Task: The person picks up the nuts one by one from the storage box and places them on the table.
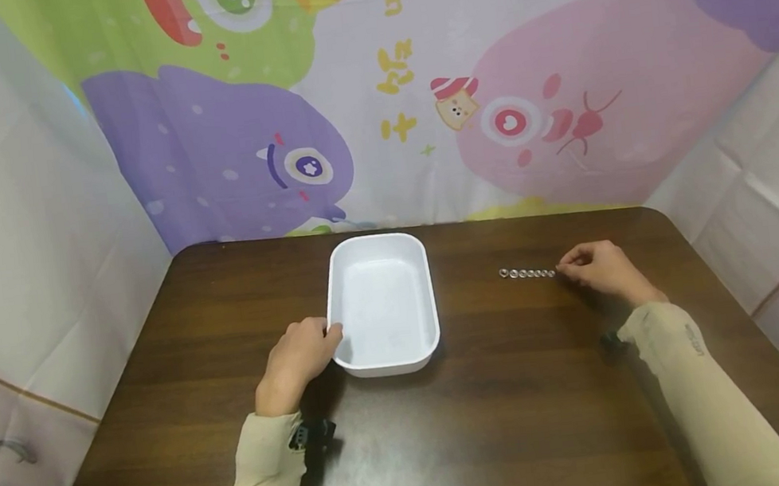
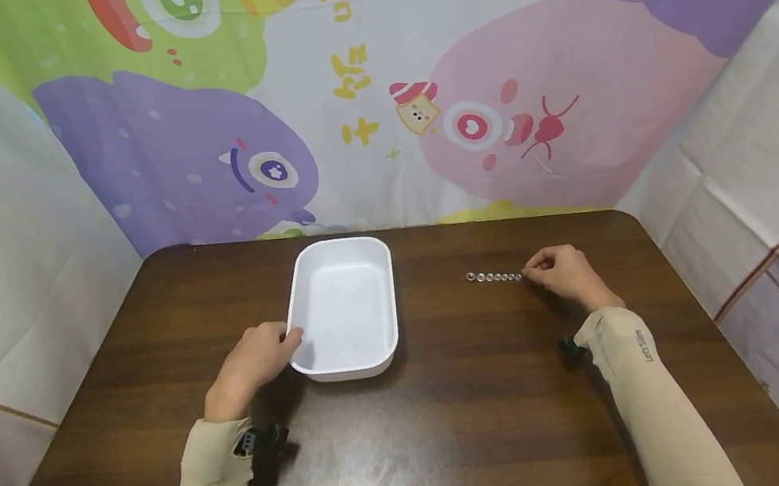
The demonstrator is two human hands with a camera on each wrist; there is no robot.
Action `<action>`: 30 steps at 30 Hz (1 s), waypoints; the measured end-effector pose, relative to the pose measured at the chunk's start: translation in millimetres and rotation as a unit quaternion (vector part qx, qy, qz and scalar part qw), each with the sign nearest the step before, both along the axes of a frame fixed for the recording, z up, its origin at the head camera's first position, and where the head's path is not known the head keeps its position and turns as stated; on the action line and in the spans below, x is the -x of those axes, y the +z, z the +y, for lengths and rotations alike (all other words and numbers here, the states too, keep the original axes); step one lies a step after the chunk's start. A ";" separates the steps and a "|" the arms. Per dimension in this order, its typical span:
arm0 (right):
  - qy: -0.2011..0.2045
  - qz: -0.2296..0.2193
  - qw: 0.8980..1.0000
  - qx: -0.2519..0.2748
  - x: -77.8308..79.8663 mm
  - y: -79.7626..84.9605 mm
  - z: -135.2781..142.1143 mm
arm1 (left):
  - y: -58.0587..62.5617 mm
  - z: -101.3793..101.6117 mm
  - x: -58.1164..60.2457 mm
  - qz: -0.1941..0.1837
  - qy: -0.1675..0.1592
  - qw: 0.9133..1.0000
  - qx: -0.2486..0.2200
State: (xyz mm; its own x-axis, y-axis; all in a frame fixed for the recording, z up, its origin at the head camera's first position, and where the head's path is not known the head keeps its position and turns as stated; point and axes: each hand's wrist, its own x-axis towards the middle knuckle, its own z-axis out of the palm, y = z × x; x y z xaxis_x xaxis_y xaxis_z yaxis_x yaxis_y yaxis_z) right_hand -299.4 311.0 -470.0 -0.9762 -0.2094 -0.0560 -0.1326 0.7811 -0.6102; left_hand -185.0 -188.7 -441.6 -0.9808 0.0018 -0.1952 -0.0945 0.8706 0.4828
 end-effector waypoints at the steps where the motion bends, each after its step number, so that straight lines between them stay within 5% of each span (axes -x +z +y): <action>1: -0.001 -0.003 1.000 0.000 0.1 -1.0 0.6 | -0.1 0.0 0.1 0.000 0.000 1.000 0.000; 30: -0.003 -0.010 0.999 -0.041 6.2 -9.1 -1.5 | -0.7 0.6 0.6 -0.003 0.004 1.000 0.001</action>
